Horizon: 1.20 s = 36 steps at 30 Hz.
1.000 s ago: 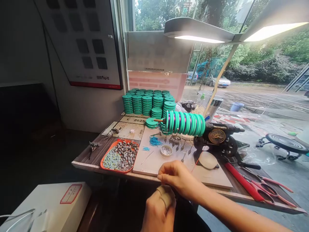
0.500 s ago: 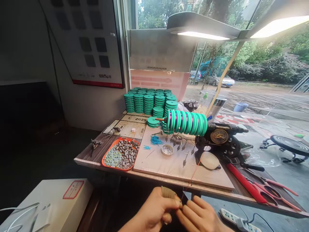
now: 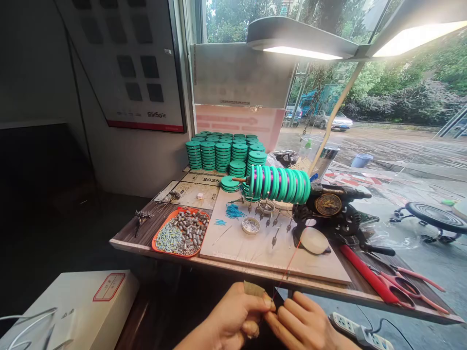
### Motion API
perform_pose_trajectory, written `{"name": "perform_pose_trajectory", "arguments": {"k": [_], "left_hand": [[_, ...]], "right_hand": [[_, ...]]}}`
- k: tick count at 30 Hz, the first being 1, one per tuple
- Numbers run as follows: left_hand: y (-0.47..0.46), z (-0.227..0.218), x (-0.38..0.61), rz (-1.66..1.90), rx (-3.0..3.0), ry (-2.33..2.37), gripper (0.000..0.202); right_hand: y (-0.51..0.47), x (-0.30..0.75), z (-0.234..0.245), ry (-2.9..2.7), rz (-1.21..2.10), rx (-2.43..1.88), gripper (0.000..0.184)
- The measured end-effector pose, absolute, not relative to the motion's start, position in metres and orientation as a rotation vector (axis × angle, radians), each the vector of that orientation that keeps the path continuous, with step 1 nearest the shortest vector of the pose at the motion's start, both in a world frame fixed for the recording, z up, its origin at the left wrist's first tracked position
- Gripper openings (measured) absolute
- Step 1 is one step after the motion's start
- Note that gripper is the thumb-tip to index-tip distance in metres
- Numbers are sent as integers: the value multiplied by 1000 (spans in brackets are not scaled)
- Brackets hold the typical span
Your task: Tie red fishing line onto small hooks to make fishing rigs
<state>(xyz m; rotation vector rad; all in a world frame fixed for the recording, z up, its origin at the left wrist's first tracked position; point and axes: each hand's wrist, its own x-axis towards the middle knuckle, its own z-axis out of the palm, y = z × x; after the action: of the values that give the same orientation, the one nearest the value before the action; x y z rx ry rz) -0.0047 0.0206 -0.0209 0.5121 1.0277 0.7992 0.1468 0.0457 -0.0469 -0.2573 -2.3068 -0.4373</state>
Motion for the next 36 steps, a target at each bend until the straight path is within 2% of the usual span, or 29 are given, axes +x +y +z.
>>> {"name": "perform_pose_trajectory", "arguments": {"k": [5,9,14,20,36], "left_hand": [[21,-22,-6,806,505,1023,14],[20,-21,-5,790,508,1000,14],[20,-20,-4,798,499,992,16],[22,-24,-4,804,484,1028,16],[19,-21,-3,766,560,1059,12]], "right_hand": [[42,151,-51,-2336,-415,-258,39],[40,153,-48,-2346,-458,-221,28],[43,144,-47,-2274,-394,-286,42],[42,152,-53,-2319,-444,-236,35],[39,157,-55,-2302,-461,-233,38]]}}
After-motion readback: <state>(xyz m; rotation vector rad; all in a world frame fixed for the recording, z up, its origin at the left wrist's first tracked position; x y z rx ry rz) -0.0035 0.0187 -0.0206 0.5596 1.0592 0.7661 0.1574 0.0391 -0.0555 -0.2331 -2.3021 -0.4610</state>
